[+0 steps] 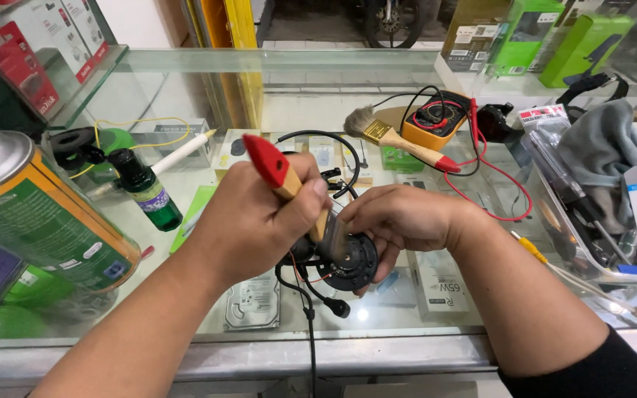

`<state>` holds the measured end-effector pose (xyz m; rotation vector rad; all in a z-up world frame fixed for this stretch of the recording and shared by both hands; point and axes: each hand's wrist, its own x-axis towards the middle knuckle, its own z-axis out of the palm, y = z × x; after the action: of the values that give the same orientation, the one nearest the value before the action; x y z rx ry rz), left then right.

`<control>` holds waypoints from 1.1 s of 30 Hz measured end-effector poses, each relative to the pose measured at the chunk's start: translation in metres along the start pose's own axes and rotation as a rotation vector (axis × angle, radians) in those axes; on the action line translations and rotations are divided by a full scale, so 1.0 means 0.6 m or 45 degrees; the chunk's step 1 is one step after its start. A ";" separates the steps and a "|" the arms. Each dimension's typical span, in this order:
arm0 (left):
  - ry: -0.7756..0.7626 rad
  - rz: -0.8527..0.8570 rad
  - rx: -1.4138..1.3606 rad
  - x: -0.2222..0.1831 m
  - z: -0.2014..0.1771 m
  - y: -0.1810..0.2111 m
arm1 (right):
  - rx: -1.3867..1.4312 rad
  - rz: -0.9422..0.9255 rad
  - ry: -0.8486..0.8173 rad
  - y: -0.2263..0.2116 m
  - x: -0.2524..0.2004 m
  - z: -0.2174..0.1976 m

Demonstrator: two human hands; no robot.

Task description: Cleaning and reassembling the components of a headphone ear cup using a brush and cleaning spray.

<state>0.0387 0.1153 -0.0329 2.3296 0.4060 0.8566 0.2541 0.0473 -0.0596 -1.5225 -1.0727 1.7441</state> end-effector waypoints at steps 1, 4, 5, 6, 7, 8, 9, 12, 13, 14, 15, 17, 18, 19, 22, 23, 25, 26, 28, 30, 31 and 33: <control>0.001 -0.002 -0.001 -0.004 0.000 0.007 | -0.001 0.002 -0.001 -0.001 0.001 0.004; -0.092 -0.196 0.046 -0.007 0.012 0.022 | 0.034 0.037 0.117 -0.002 0.001 0.004; -0.152 -0.018 -0.066 -0.009 0.020 0.020 | 0.001 0.028 0.062 0.001 0.002 0.001; -0.205 0.159 -0.178 -0.011 0.028 0.019 | -0.039 0.020 0.006 0.002 0.005 -0.003; -0.205 0.163 -0.182 -0.014 0.030 0.018 | -0.041 0.022 0.011 -0.002 0.003 -0.001; -0.279 0.253 -0.042 -0.017 0.032 0.018 | -0.077 0.014 -0.043 -0.005 0.001 0.001; -0.353 0.342 0.098 -0.020 0.034 0.017 | -0.114 0.007 -0.097 -0.008 0.000 0.003; -0.172 0.291 -0.198 -0.024 0.030 0.029 | -0.105 0.056 -0.027 -0.004 0.007 0.001; -0.172 0.289 -0.198 -0.023 0.035 0.025 | -0.105 0.058 -0.028 -0.002 0.007 0.000; -0.169 0.401 -0.022 -0.022 0.040 0.021 | -0.135 0.063 -0.027 -0.002 0.008 -0.001; -0.166 0.511 0.156 -0.021 0.045 0.018 | -0.166 0.069 -0.027 -0.002 0.008 -0.002; -0.188 0.462 0.115 -0.025 0.033 0.022 | -0.204 0.055 -0.056 -0.007 0.005 0.001; -0.219 0.418 0.073 -0.024 0.028 0.024 | -0.234 0.038 -0.079 -0.008 0.002 0.002; -0.225 0.422 0.070 -0.022 0.029 0.029 | -0.229 0.037 -0.074 -0.003 0.004 -0.002; -0.133 0.392 -0.127 -0.024 0.031 0.031 | -0.201 0.053 -0.053 -0.002 0.005 0.000; -0.185 0.414 0.044 -0.025 0.035 0.026 | -0.300 0.045 -0.096 -0.008 0.000 0.004; -0.244 0.439 0.215 -0.026 0.035 0.024 | -0.394 0.034 -0.136 -0.014 -0.007 0.007; -0.183 0.404 0.044 -0.027 0.030 0.028 | -0.386 0.042 -0.166 -0.014 -0.008 0.006; -0.123 0.364 -0.127 -0.026 0.028 0.027 | -0.378 0.052 -0.199 -0.012 -0.009 0.004; -0.279 0.477 0.123 -0.023 0.029 0.019 | -0.419 0.050 -0.138 -0.013 -0.007 0.006; -0.274 0.475 0.127 -0.027 0.026 0.019 | -0.425 0.049 -0.141 -0.015 -0.007 0.007; -0.212 0.344 -0.038 -0.031 0.023 0.019 | -0.396 0.049 -0.170 -0.015 -0.009 0.008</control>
<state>0.0350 0.0919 -0.0428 2.4397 0.0073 0.7768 0.2497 0.0464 -0.0491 -1.6344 -1.4464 1.7893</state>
